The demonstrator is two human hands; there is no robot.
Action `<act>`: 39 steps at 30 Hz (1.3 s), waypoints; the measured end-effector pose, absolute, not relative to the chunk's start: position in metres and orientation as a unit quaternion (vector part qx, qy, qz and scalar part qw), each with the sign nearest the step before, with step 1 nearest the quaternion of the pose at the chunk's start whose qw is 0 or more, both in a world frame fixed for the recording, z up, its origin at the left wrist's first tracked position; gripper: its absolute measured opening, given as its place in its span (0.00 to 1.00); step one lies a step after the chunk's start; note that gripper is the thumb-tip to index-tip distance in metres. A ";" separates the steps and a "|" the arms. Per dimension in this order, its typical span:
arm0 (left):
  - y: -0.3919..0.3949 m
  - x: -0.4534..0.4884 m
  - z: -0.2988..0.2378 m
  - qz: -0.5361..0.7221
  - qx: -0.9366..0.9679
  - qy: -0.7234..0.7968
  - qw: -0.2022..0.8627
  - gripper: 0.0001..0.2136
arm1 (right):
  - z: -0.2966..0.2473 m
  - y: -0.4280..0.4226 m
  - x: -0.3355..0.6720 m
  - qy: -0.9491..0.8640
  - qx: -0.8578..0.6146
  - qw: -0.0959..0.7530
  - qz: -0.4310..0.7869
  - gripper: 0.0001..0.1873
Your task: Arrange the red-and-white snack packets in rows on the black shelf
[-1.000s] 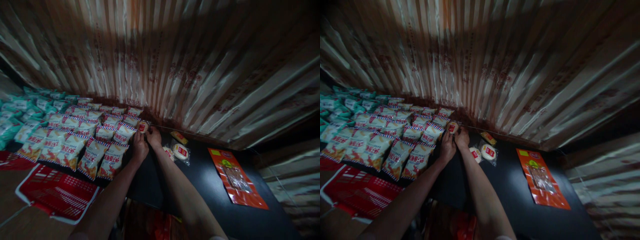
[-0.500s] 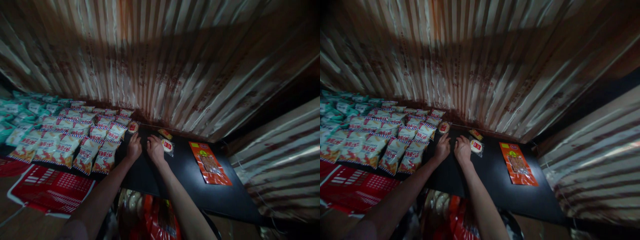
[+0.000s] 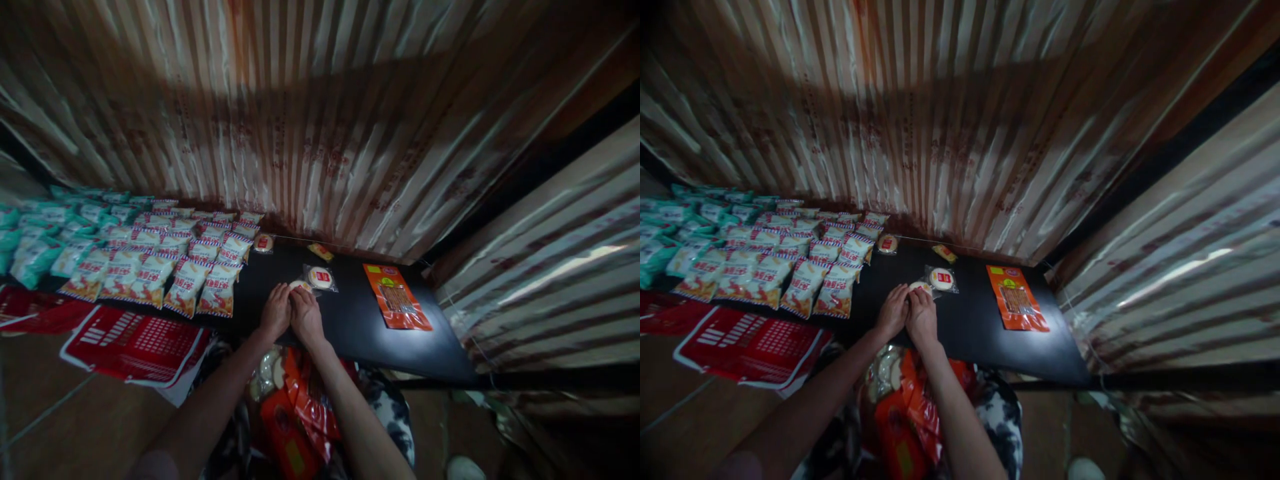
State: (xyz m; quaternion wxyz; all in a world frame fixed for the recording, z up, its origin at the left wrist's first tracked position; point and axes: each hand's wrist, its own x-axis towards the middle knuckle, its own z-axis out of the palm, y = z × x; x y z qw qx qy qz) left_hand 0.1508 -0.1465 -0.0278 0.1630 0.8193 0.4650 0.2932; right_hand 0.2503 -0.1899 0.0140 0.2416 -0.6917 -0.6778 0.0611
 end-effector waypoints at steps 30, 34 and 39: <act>-0.238 0.134 -0.028 0.367 0.749 0.498 0.237 0.15 | -0.006 -0.280 0.248 -0.421 -0.748 0.481 0.179 0.31; -0.244 0.134 -0.030 0.363 0.754 0.496 0.234 0.17 | -0.005 -0.279 0.250 -0.347 -0.719 0.542 0.262 0.35; -0.251 0.134 -0.033 0.354 0.763 0.490 0.229 0.20 | -0.002 -0.282 0.247 -0.322 -0.696 0.556 0.320 0.30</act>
